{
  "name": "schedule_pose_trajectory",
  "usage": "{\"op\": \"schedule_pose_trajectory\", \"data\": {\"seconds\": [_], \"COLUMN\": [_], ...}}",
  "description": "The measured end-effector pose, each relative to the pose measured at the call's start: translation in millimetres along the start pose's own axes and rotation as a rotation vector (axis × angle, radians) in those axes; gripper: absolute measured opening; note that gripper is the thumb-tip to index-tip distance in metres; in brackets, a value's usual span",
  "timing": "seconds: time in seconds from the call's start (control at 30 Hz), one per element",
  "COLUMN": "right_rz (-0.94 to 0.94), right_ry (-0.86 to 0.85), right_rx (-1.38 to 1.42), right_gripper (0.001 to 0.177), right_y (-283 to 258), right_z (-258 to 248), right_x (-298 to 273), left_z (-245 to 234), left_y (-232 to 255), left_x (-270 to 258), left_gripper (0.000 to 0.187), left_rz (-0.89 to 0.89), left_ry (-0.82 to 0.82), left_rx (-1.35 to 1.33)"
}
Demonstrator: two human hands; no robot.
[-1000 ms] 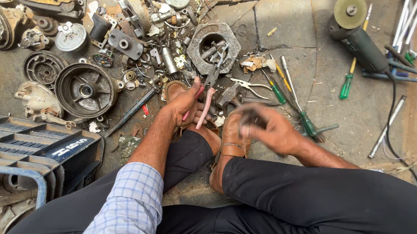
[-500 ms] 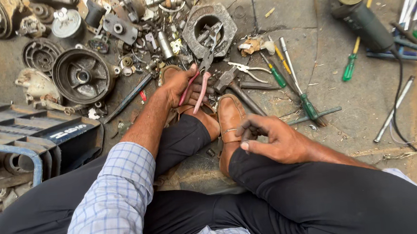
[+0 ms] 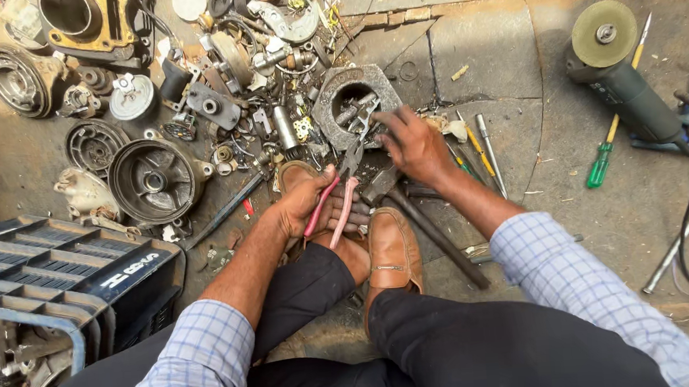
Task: The person sits on the ground and uses pliers to hold a small metal part while grinding it with an angle grinder. They adjust the part and continue grinding to remove material or smooth edges.
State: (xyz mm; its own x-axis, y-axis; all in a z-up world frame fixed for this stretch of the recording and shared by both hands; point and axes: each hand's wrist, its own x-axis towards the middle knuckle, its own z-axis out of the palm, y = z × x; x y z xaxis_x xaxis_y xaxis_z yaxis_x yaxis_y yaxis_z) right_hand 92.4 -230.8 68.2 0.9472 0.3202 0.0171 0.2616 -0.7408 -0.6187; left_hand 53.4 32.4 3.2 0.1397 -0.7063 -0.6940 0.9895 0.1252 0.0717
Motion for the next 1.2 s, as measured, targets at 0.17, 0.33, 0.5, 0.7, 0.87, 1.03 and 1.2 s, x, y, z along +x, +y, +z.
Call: {"op": "schedule_pose_trajectory", "data": {"seconds": [0.17, 0.33, 0.5, 0.7, 0.87, 1.03, 1.2], "right_rz": [-0.236, -0.260, -0.248, -0.268, -0.240, 0.093, 0.118], "right_ry": [-0.088, -0.231, -0.328, -0.354, -0.348, -0.186, 0.442], "right_rx": [-0.203, -0.422, -0.619, -0.646, -0.582, -0.335, -0.405], "right_gripper": [0.049, 0.068, 0.072, 0.076, 0.076, 0.065, 0.067], "right_y": [17.8, 3.6, -1.4, 0.0, 4.0, 54.7, 159.3], "right_z": [-4.9, -16.1, -15.2, -17.2, -18.9, -43.6, -129.1], "right_x": [-0.3, 5.2, 7.8, 7.4, 8.6, -21.2, -92.4], "left_z": [-19.9, -11.9, 3.1, 12.3, 13.5, 4.1, 1.3], "left_y": [-20.5, -12.4, -14.0, -9.0, 0.3, -2.6, -2.4], "left_x": [14.3, 13.0, 4.6, 1.5, -1.3, 4.7, 11.0], "left_gripper": [0.077, 0.076, 0.074, 0.055, 0.042, 0.036, 0.039], "left_rz": [0.030, 0.027, 0.037, 0.060, -0.021, -0.027, -0.050], "left_ry": [0.028, 0.106, 0.116, 0.183, 0.286, 0.295, 0.366], "left_rx": [0.071, 0.144, 0.143, 0.351, 0.458, 0.447, 0.486]}}
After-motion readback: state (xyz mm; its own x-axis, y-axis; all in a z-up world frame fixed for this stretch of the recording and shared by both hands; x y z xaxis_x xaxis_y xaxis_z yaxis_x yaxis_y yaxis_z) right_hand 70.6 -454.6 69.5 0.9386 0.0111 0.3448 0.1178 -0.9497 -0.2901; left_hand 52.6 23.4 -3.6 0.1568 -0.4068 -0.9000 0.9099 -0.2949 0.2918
